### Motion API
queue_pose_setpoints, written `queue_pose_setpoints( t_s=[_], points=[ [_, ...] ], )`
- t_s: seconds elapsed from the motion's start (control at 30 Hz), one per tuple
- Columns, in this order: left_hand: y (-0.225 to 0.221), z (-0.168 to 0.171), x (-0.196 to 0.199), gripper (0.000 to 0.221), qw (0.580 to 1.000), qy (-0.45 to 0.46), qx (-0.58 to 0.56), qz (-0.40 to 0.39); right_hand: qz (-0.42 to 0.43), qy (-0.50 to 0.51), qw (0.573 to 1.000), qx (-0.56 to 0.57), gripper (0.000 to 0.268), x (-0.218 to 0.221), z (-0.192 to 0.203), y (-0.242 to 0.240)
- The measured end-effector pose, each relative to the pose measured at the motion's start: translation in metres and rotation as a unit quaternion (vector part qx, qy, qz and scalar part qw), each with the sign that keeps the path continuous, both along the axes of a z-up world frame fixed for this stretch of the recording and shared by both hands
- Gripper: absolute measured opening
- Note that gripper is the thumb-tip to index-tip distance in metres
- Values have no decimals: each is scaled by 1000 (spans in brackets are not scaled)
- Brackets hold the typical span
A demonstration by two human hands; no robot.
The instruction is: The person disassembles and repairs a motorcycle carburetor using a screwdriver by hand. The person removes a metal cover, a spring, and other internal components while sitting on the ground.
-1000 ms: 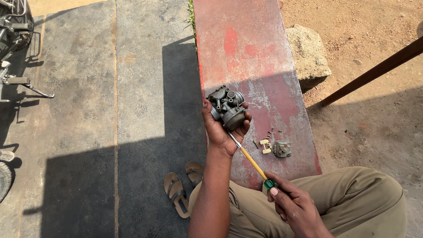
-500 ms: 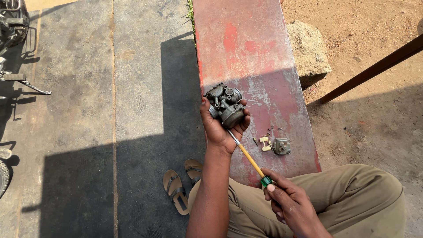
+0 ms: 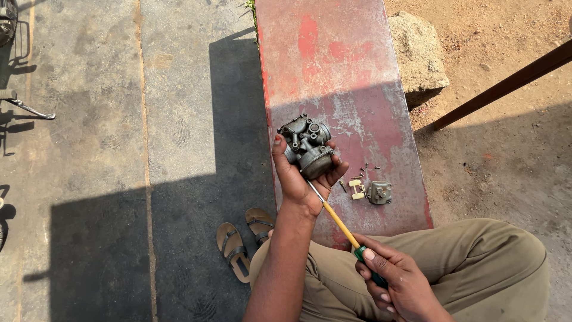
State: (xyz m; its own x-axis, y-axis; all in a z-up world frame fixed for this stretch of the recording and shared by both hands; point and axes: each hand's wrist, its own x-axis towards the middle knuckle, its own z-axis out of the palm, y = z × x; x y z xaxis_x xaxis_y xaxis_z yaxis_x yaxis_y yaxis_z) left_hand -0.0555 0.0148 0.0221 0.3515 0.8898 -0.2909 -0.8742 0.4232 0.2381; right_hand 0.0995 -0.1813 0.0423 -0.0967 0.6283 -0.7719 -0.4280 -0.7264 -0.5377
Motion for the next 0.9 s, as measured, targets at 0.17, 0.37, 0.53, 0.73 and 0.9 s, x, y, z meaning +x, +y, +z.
queue_pose_setpoints(
  t_s=[0.17,0.37,0.53,0.73,0.9],
  points=[
    [3,2,0,84,999,45,-25,0,63,-199,966,153,50,-15,-29,-6],
    [16,-6,-4,90,996,65,-36,38,267,-656,626,326,50,-14,10,17],
    [23,-9,-11,84,991,26,-104,79,220,-435,808,331,46,7,18,36],
    [15,-25,9,83,993,98,-37,52,-14,155,987,50,43,30,-14,25],
    [13,-39,23,81,990,126,-53,32,146,-612,634,448,21,21,-5,10]
  ],
)
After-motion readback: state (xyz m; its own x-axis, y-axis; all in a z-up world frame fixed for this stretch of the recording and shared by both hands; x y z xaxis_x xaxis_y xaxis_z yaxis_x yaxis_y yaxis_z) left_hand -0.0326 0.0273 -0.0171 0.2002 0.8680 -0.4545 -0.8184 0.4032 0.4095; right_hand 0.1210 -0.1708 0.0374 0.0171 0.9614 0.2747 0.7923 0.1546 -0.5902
